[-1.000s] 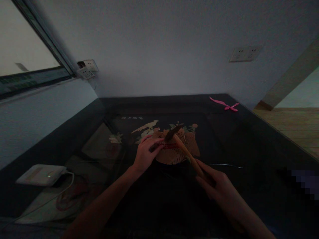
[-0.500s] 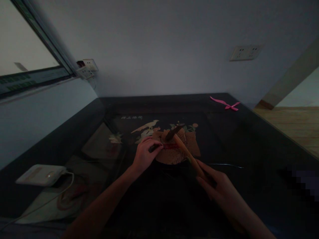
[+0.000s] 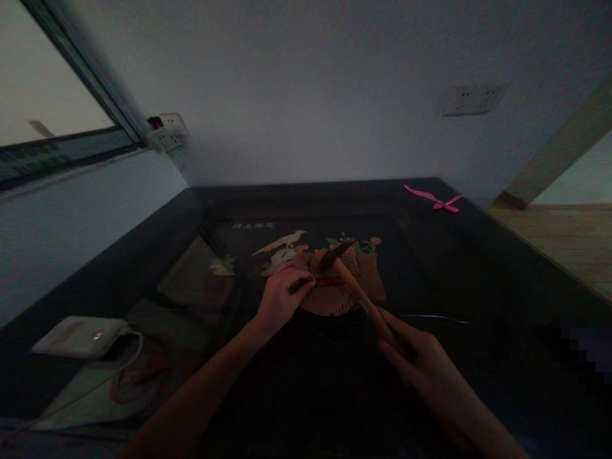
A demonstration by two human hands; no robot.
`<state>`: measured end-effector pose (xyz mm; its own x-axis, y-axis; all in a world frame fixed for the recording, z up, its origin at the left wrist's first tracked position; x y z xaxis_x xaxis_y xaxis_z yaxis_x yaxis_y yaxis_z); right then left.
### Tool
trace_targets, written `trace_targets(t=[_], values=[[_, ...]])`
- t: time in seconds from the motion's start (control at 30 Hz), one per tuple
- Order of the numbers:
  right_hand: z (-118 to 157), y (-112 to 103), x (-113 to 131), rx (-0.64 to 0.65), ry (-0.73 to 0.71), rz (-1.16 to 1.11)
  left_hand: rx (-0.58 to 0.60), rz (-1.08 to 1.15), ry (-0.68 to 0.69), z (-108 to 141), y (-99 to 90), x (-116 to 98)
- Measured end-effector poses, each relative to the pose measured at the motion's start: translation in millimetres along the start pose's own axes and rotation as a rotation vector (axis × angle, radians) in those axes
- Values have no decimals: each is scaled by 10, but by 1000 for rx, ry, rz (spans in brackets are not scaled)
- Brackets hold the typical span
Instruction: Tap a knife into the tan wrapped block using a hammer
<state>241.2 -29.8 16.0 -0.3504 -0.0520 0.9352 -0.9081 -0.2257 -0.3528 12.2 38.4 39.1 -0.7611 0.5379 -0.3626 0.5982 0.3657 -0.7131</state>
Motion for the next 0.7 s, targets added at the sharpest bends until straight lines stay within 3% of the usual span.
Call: trace_targets(t=[0.5, 0.7], values=[[-13, 3, -6, 21, -63, -19, 25, -16, 10, -17, -13, -72], [12, -2, -50, 11, -8, 10, 38, -42, -5, -25, 0, -61]])
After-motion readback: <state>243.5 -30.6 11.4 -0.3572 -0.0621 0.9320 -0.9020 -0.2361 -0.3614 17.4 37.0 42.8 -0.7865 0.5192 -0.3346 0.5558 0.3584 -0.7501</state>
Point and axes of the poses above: each hand's wrist, its own z-axis away from the middle knuckle, its own y-axis out of the palm, x = y × z, the point moved 7 cm from there along -z, towards the middle knuckle, and after that the axes turned 12 degrees about -z, right-handed, at the moved point
